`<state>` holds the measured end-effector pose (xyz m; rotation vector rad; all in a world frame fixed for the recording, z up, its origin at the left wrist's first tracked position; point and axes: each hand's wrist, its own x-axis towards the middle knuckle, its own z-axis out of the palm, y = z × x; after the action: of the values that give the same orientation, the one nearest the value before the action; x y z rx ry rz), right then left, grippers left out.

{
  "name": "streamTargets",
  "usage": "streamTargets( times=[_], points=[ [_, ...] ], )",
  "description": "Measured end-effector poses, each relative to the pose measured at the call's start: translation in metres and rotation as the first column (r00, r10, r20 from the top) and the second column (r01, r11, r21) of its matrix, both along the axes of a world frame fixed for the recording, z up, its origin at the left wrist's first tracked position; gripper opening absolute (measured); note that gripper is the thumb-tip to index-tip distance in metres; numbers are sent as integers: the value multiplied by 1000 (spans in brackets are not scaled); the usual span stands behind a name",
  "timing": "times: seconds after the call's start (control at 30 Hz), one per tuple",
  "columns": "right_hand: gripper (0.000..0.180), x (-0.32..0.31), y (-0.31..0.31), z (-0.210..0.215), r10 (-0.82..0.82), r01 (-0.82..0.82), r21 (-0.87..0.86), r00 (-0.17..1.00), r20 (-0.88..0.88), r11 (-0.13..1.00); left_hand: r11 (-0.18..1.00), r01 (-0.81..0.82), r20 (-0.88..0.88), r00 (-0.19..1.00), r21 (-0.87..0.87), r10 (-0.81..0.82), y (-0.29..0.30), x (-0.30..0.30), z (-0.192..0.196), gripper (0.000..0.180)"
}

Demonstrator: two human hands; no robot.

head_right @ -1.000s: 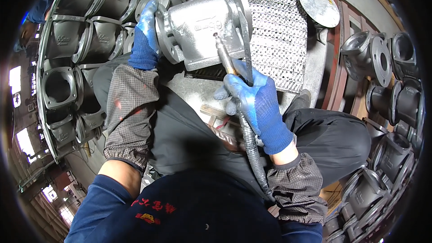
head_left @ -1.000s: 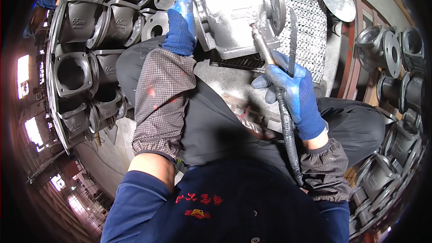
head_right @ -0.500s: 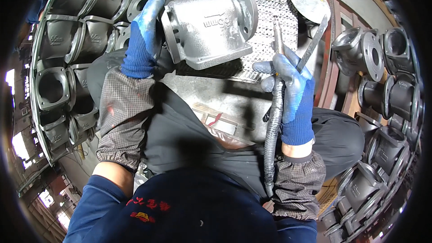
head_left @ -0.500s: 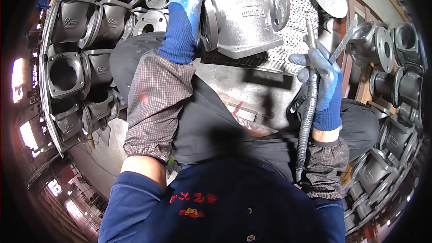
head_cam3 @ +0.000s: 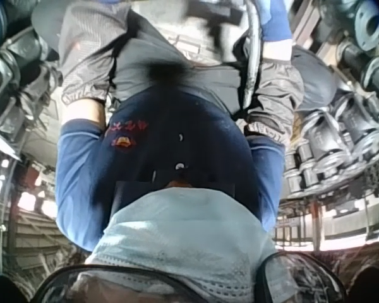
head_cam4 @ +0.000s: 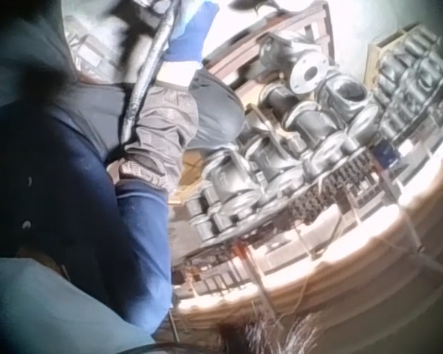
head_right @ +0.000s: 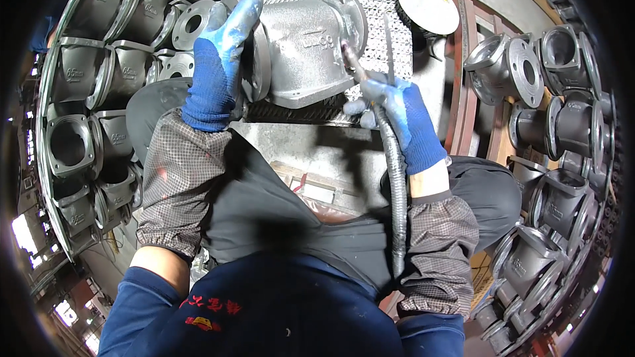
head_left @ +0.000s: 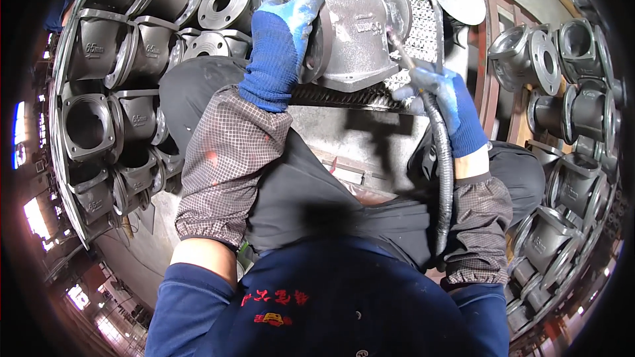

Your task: The person, wearing blue gloves, picks up a large metal industrial component, places it on a metal grate, and uses a handheld air-powered grinder to smooth the interior and exterior surfaces.

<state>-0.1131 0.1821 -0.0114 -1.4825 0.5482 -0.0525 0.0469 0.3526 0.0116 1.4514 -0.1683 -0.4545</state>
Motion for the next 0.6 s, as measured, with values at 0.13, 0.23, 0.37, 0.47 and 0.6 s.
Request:
streamTargets(
  times=[0.13, 0.23, 0.37, 0.47, 0.6],
  points=[
    [39, -1, -7, 10, -43, 61, 123, 988, -150, 991, 999, -32, -9, 999, 38, 33, -2, 0, 3, 34],
    [44, 5, -22, 35, -103, 102, -19, 991, -81, 995, 998, -62, 10, 998, 29, 61, -8, 5, 3, 35],
    [38, 0, -52, 41, 3, 31, -191, 985, 173, 981, 993, 9, -75, 997, -118, -18, -24, 11, -6, 68],
    [45, -8, -62, 37, 22, -43, 76, 967, 253, 996, 894, -49, 229, 971, 445, -61, -35, 23, -3, 82],
    [57, -14, -80, 9, -51, 56, 144, 998, -36, 988, 666, 28, 418, 759, 745, -499, -51, 27, 15, 77]
  ],
)
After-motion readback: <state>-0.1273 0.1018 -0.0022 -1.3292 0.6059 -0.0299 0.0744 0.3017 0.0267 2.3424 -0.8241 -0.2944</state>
